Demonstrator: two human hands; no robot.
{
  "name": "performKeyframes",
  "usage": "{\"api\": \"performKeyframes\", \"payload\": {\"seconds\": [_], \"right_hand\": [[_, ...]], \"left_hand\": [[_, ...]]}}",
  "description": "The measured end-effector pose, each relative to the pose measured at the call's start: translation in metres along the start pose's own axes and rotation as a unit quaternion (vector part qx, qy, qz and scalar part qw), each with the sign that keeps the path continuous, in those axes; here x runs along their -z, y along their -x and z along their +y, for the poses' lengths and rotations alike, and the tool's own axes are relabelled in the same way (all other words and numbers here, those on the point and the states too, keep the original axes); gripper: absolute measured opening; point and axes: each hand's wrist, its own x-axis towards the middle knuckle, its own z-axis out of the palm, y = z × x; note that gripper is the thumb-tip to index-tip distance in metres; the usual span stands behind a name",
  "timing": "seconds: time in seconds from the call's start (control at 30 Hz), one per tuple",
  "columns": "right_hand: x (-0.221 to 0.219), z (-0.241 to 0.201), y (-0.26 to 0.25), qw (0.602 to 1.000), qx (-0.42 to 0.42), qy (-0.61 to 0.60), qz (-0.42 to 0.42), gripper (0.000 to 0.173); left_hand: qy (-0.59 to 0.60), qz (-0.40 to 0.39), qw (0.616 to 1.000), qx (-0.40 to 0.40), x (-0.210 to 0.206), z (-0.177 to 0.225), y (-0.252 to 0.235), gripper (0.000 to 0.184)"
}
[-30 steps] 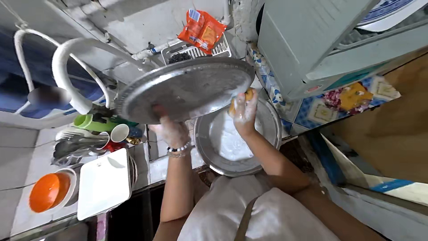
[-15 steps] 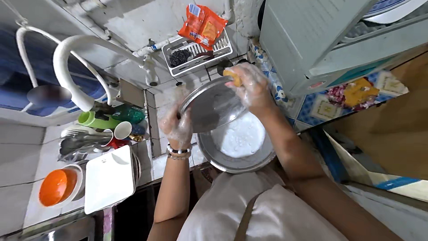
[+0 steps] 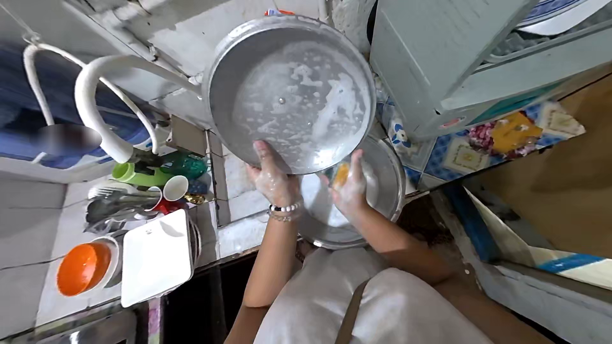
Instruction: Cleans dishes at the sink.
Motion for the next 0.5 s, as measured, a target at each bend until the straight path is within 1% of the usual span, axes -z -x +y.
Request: {"api": "performKeyframes", "payload": {"seconds": [0.07, 0.13, 0.2, 0.27, 0.3, 0.33, 0.37, 0.4, 0.43, 0.47, 0.5], "right_hand": [[-0.002, -0.02, -0.005, 0.992, -0.094, -0.064, 0.047, 0.052], [0.002, -0.032, -0.015, 0.985, -0.145, -0.051, 0.073, 0.047], [0.009, -0.039, -0.022, 0.98, -0.188, -0.012, 0.066, 0.048], [0.016, -0.043, -0.026, 0.975, -0.218, 0.018, 0.024, 0.045], [0.018, -0.044, -0.027, 0.976, -0.218, 0.023, -0.008, 0.042], [0.02, -0.041, -0.03, 0.978, -0.203, 0.016, -0.053, 0.045], [0.023, -0.037, -0.038, 0.976, -0.184, 0.005, -0.117, 0.051], [0.034, -0.028, -0.053, 0.964, -0.158, -0.005, -0.214, 0.056], [0.048, -0.013, -0.071, 0.952, -0.116, -0.019, -0.284, 0.055], [0.06, -0.003, -0.08, 0.947, -0.074, -0.017, -0.311, 0.051], [0.067, 0.001, -0.082, 0.955, -0.026, 0.005, -0.294, 0.044]], "left_hand": [[0.029, -0.018, 0.999, 0.036, 0.002, -0.005, 0.0, 0.037], [0.055, -0.038, 0.994, 0.086, 0.008, -0.012, -0.001, 0.038], [0.079, -0.053, 0.985, 0.143, 0.011, -0.016, 0.001, 0.03], [0.075, -0.062, 0.976, 0.196, 0.013, -0.016, 0.001, 0.026], [0.062, -0.071, 0.97, 0.224, 0.015, -0.017, 0.001, 0.027], [0.047, -0.084, 0.963, 0.251, 0.019, -0.019, 0.002, 0.029], [0.038, -0.099, 0.955, 0.278, 0.022, -0.023, 0.005, 0.03], [0.028, -0.102, 0.947, 0.304, 0.023, -0.027, 0.011, 0.029], [0.02, -0.103, 0.94, 0.326, 0.024, -0.032, 0.017, 0.03], [0.011, -0.103, 0.933, 0.344, 0.025, -0.037, 0.023, 0.029], [0.002, -0.096, 0.93, 0.356, 0.025, -0.041, 0.028, 0.029]]}}
